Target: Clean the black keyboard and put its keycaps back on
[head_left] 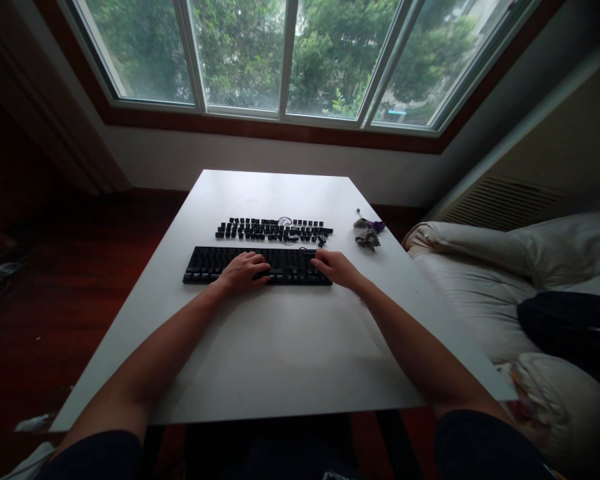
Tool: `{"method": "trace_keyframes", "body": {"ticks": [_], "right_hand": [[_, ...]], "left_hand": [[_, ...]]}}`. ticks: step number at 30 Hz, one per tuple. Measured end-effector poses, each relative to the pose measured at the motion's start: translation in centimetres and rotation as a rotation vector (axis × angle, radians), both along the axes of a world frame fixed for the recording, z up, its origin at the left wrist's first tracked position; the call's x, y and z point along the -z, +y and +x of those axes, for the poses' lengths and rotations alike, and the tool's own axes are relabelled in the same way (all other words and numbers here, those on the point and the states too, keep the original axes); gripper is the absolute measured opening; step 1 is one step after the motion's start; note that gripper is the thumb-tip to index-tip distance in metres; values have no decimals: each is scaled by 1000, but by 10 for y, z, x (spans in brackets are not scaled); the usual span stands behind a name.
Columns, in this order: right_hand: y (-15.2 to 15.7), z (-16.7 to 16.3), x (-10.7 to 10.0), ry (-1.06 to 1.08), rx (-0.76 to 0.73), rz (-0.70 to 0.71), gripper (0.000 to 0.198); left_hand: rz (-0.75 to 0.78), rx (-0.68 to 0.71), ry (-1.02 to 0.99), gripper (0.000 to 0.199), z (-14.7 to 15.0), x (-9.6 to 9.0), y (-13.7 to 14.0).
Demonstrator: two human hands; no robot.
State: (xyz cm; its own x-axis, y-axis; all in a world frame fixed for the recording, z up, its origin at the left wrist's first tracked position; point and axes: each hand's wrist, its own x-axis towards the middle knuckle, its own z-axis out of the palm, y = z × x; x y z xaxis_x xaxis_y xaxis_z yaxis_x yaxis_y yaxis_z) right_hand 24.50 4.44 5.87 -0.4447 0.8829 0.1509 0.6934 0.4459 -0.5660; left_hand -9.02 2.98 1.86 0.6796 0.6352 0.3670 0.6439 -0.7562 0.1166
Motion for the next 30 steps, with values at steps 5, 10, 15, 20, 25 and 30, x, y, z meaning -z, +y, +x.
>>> {"method": "trace_keyframes", "body": {"ticks": [5,10,15,20,25,30], "right_hand": [[-4,-20,21,570,-62,-334,44],[-4,-33,43,672,5,-473,42],[0,-30,42,674,-36,-517,42],[21,-6,32,506,119,-185,39],[57,23,27,28,255,157,18],[79,32,31,-316,186,193,20]], "left_hand": [[0,-1,-4,29,1,1,1],[-11,2,0,30,0,0,1],[-2,-3,3,30,-1,0,0],[-3,3,1,29,-2,0,0],[-11,8,-9,29,-2,0,1],[-9,9,-19,29,-3,0,0]]}}
